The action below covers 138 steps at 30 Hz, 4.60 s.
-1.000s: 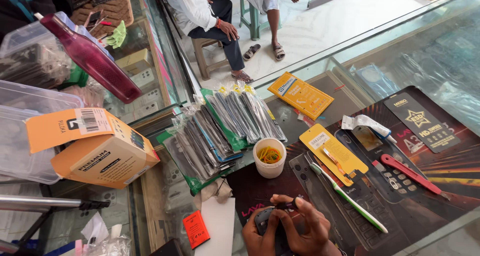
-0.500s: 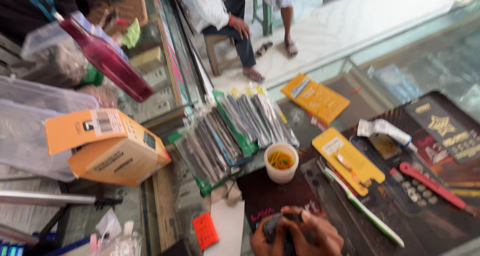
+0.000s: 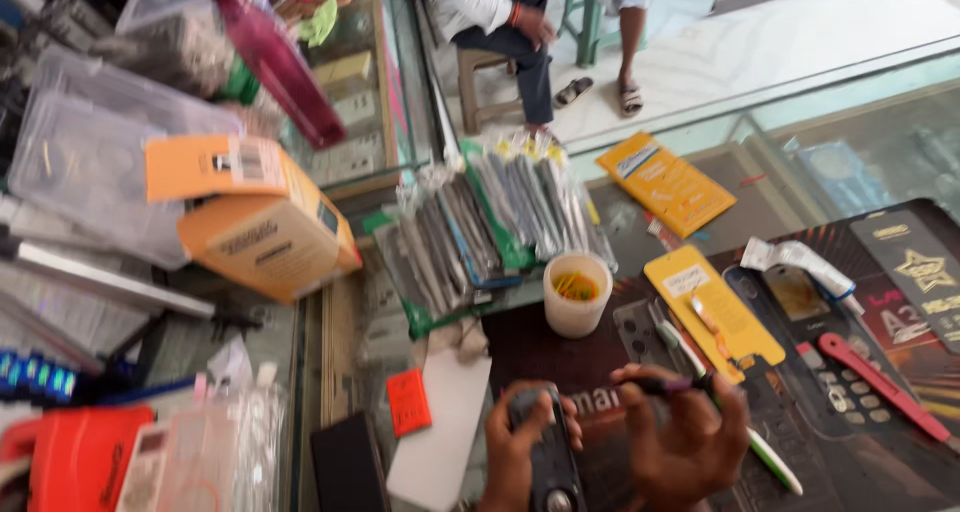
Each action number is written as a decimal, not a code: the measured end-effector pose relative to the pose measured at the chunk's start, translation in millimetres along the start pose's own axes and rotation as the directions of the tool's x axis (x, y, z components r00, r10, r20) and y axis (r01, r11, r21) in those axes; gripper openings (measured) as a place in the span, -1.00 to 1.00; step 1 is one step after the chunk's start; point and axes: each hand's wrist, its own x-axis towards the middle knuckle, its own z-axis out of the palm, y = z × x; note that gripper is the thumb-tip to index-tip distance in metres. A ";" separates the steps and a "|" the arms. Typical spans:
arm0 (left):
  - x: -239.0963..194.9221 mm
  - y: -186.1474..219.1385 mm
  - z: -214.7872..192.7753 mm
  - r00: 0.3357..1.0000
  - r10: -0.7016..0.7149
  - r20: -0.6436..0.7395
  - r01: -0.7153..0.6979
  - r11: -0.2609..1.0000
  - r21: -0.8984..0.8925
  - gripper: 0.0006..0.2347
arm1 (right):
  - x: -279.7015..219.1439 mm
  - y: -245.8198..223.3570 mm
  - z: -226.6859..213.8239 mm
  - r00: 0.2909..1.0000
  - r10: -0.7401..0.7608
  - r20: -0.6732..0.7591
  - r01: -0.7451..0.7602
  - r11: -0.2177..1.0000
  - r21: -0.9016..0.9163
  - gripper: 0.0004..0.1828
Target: The person disassembles a feature phone by removing the back cover and unscrewing internal screws with a screwdriver. They then reassemble the phone by screwing the back cover back on and securing it.
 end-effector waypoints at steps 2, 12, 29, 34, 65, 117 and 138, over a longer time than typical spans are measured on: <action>-2.7 14.6 -3.3 1.000 -0.024 -0.007 0.024 0.999 -0.034 -0.83 | 5.7 -6.3 -8.8 0.990 0.115 0.085 -0.097 0.978 -0.186 -0.49; 5.4 73.6 -13.5 0.963 0.248 -0.105 -0.250 0.968 -0.013 -0.68 | 60.9 4.5 -16.5 0.445 0.218 0.868 0.260 0.897 -0.359 -0.71; 20.0 99.7 -45.0 0.984 0.171 -0.056 -0.172 0.985 -0.014 -0.74 | 64.3 28.8 18.4 0.307 0.212 0.928 0.235 0.928 -0.290 -0.79; 21.3 93.8 -44.2 0.984 0.169 -0.047 -0.170 0.985 -0.007 -0.76 | 53.3 36.7 13.2 0.367 0.253 0.895 0.183 0.924 -0.336 -0.86; 7.9 49.5 -21.0 0.963 0.230 0.139 -0.209 0.966 -0.151 -0.44 | 8.4 31.0 11.6 0.488 0.364 0.794 -0.422 0.894 -0.151 -0.96; 4.0 57.1 -28.6 0.992 0.041 0.116 0.010 0.914 -0.407 -0.38 | 54.0 28.4 1.1 0.481 0.328 0.813 0.089 0.904 -0.418 -0.83; 12.2 45.4 -19.5 0.998 0.068 0.017 -0.065 0.988 -0.140 -0.70 | 37.8 42.8 14.0 0.450 0.322 0.833 0.151 0.892 -0.426 -0.86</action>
